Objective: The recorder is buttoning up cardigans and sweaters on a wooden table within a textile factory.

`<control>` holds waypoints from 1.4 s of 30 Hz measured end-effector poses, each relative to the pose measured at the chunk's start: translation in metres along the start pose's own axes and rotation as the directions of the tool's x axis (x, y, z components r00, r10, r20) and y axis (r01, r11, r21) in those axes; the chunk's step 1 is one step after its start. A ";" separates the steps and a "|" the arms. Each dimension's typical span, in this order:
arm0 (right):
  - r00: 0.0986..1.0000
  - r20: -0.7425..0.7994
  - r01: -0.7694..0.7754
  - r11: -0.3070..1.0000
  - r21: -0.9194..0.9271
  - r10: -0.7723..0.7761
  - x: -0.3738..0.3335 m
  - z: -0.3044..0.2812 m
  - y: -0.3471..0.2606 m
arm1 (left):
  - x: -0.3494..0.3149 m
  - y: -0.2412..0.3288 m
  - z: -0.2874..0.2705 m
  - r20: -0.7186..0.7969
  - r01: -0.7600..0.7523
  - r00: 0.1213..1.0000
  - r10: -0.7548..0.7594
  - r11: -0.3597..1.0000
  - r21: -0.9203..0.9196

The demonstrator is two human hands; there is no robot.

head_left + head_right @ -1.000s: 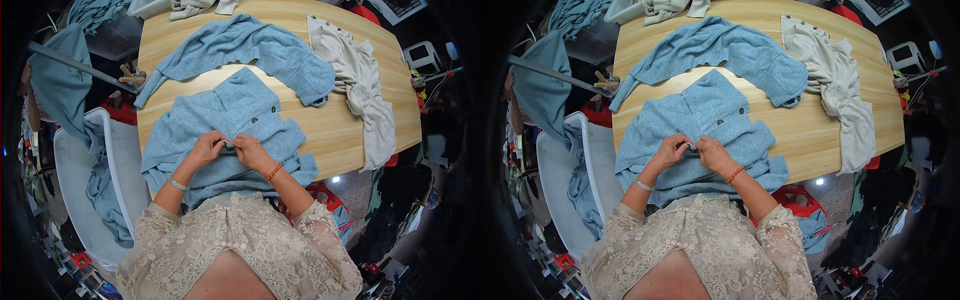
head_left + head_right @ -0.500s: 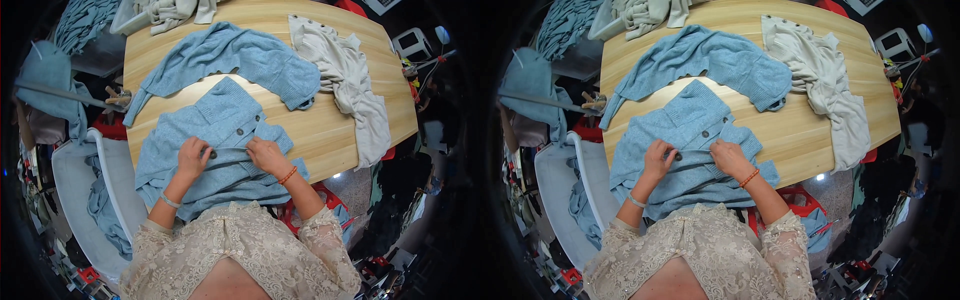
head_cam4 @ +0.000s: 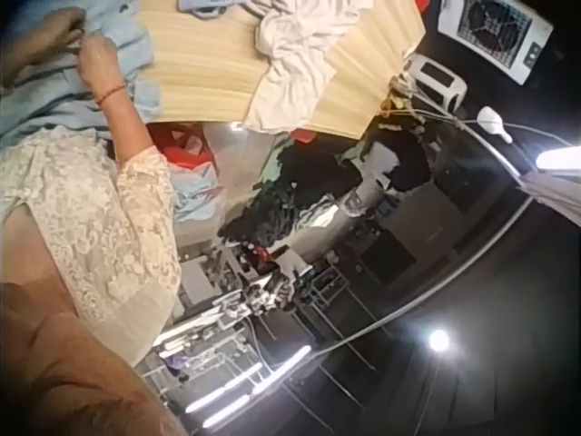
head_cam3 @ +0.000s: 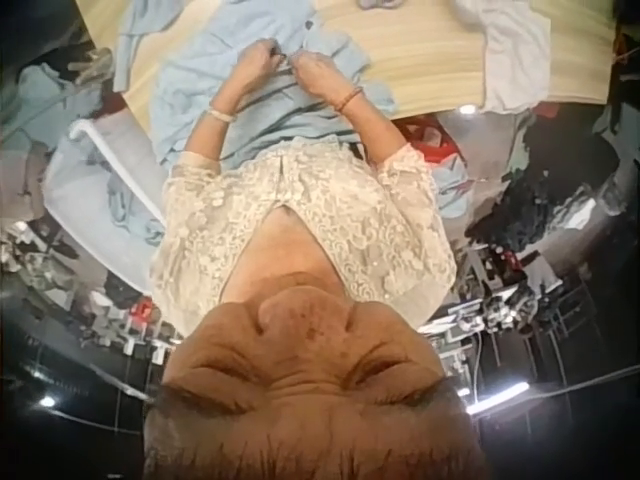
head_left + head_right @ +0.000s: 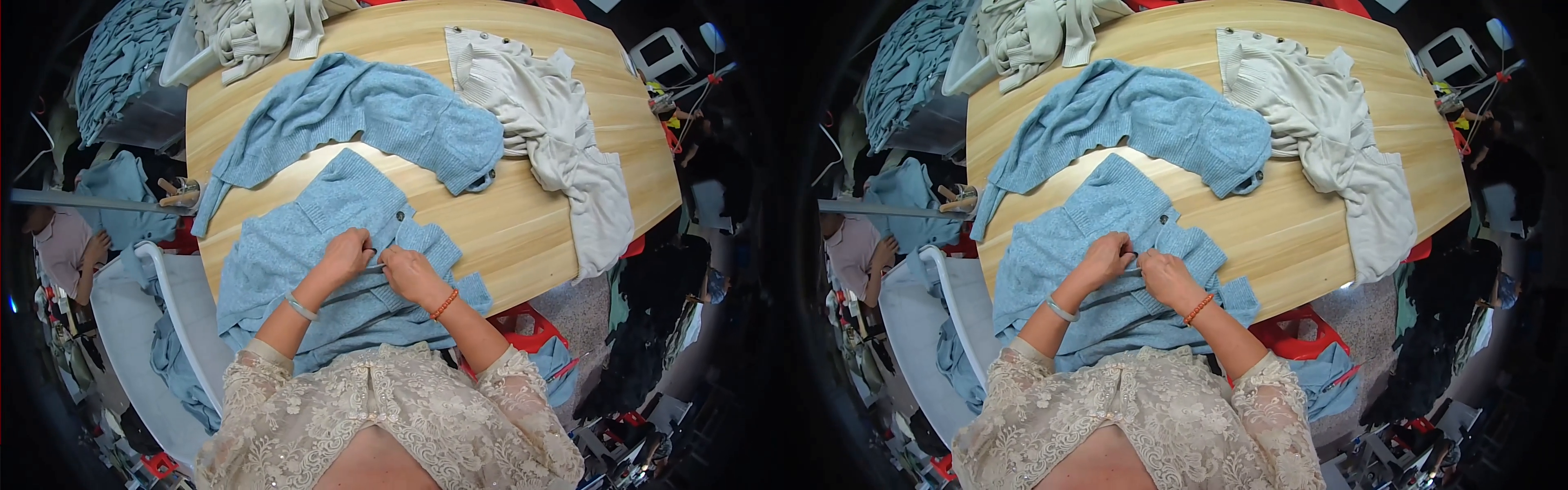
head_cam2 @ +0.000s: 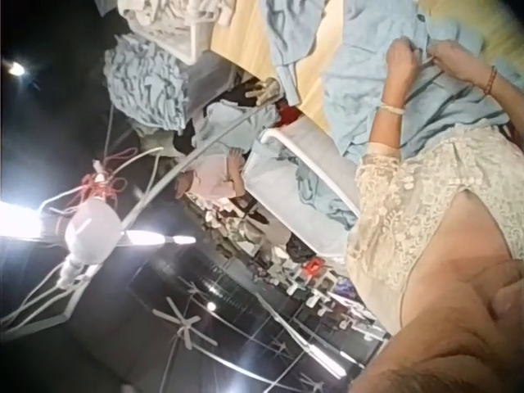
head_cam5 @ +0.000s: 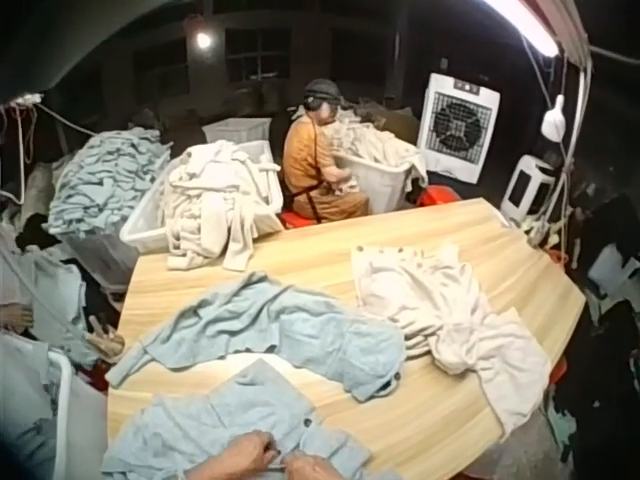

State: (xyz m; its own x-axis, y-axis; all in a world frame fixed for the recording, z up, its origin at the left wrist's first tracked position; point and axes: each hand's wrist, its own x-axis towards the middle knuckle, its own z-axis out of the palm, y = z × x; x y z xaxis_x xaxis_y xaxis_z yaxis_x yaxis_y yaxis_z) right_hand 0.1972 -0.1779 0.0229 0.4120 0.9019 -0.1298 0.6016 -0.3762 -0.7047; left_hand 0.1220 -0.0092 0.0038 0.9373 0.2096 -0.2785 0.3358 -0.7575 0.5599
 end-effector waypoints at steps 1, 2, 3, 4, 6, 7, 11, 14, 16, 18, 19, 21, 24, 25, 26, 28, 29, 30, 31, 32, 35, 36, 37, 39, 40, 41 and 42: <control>1.000 -0.008 -0.013 1.000 0.000 0.013 0.002 -0.001 -0.001 | 0.002 -0.001 -0.001 0.033 0.034 0.999 -0.030 0.991 -0.131; 1.000 -0.012 -0.004 1.000 0.006 0.004 0.003 -0.001 -0.002 | 0.004 -0.001 -0.001 0.064 0.057 0.997 -0.041 0.961 -0.270; 0.999 -0.029 -0.019 0.999 0.029 0.020 0.005 -0.002 -0.002 | 0.006 -0.002 -0.001 0.070 0.070 0.996 -0.054 0.964 -0.258; 0.998 -0.035 -0.054 0.998 0.044 0.055 0.007 -0.002 -0.003 | 0.006 -0.003 -0.001 0.104 0.155 0.987 -0.119 0.846 -0.510; 0.998 -0.051 -0.033 0.997 0.075 0.037 0.011 -0.003 -0.003 | 0.005 -0.006 0.000 0.153 0.229 0.973 -0.172 0.655 -0.720; 0.998 -0.044 -0.044 0.995 0.094 0.049 0.012 -0.002 -0.003 | 0.003 -0.007 0.001 0.189 0.258 0.966 -0.178 0.584 -0.769; 0.999 -0.050 0.010 0.989 0.150 -0.002 0.016 -0.002 -0.004 | -0.004 -0.010 0.003 0.296 0.347 0.937 -0.187 0.387 -0.854; 0.997 -0.083 0.020 0.978 0.209 -0.003 0.018 -0.004 -0.004 | -0.004 -0.011 0.002 0.286 0.353 0.934 -0.215 0.415 -0.839; 0.994 -0.047 -0.081 0.963 0.257 0.096 0.018 -0.005 -0.006 | -0.003 -0.011 0.001 0.298 0.379 0.924 -0.239 0.470 -0.797; 0.996 -0.073 -0.031 0.978 0.206 0.047 0.019 -0.006 -0.007 | -0.002 -0.011 0.000 0.279 0.359 0.930 -0.239 0.430 -0.828; 0.996 -0.081 -0.016 0.990 0.138 0.028 0.020 -0.006 -0.007 | -0.003 -0.010 0.000 0.293 0.369 0.927 -0.235 0.425 -0.827; 0.996 -0.089 0.023 0.992 0.123 -0.012 0.021 -0.007 -0.006 | -0.005 -0.007 -0.001 0.248 0.332 0.941 -0.229 0.500 -0.800; 0.999 -0.032 0.011 0.994 0.108 -0.008 0.023 -0.010 0.001 | -0.014 0.001 -0.003 0.196 0.235 0.972 -0.131 0.466 -0.853; 0.999 0.024 -0.025 0.994 0.111 0.022 0.024 -0.011 0.004 | -0.018 0.004 -0.004 0.041 0.102 0.993 -0.112 0.614 -0.782; 1.000 0.018 -0.010 0.992 0.127 0.008 0.025 -0.012 0.007 | -0.020 0.006 -0.005 -0.078 -0.006 0.995 -0.063 0.742 -0.670; 0.995 0.097 -0.004 0.982 0.187 -0.015 0.027 -0.012 0.012 | -0.022 0.009 -0.009 -0.077 0.033 0.993 -0.094 0.820 -0.572; 0.995 0.096 -0.016 0.983 0.184 -0.002 0.028 -0.012 0.014 | -0.021 0.010 -0.011 -0.051 0.085 0.991 -0.121 0.884 -0.459; 0.996 0.085 0.008 0.982 0.190 -0.024 0.029 -0.013 0.016 | -0.019 0.012 -0.011 -0.047 0.080 0.992 -0.114 0.884 -0.461; 0.995 0.100 -0.003 0.984 0.175 -0.014 0.030 -0.013 0.019 | -0.018 0.013 -0.012 -0.063 0.076 0.991 -0.119 0.880 -0.468; 0.997 0.071 0.021 0.981 0.194 -0.035 0.029 -0.014 0.020 | -0.016 0.014 -0.012 -0.063 0.075 0.991 -0.119 0.876 -0.476; 0.997 0.058 0.049 0.985 0.168 -0.059 0.028 -0.013 0.024 | -0.012 0.015 -0.009 -0.105 0.031 0.991 -0.085 0.901 -0.433; 0.997 0.059 0.043 0.986 0.163 -0.053 0.028 -0.012 0.025 | -0.012 0.014 -0.007 -0.129 0.015 0.988 -0.080 0.899 -0.439; 0.996 0.078 0.020 0.988 0.150 -0.032 0.028 -0.012 0.026 | -0.012 0.013 -0.006 -0.126 0.031 0.988 -0.093 0.904 -0.426; 0.997 0.055 0.045 0.986 0.164 -0.054 0.028 -0.009 0.027 | -0.013 0.012 -0.001 -0.106 0.067 0.987 -0.121 0.907 -0.415; 0.997 0.047 0.046 0.988 0.145 -0.053 0.029 -0.008 0.029 | -0.012 0.011 0.001 -0.143 0.050 0.983 -0.117 0.912 -0.407; 0.997 0.065 0.030 0.990 0.135 -0.039 0.030 -0.007 0.030 | -0.011 0.010 0.004 -0.161 0.046 0.980 -0.120 0.915 -0.401; 0.997 0.067 0.032 0.987 0.157 -0.043 0.030 -0.006 0.031 | -0.011 0.009 0.006 -0.185 0.035 0.976 -0.115 0.921 -0.387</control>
State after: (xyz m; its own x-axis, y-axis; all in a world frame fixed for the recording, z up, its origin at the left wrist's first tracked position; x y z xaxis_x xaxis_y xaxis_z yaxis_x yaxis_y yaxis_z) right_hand 0.2326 -0.1637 0.0011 0.3389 0.9294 -0.1464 0.4992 -0.3095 -0.8093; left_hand 0.1140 -0.0225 0.0072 0.8933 0.4064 -0.1917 0.3786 -0.4509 0.8083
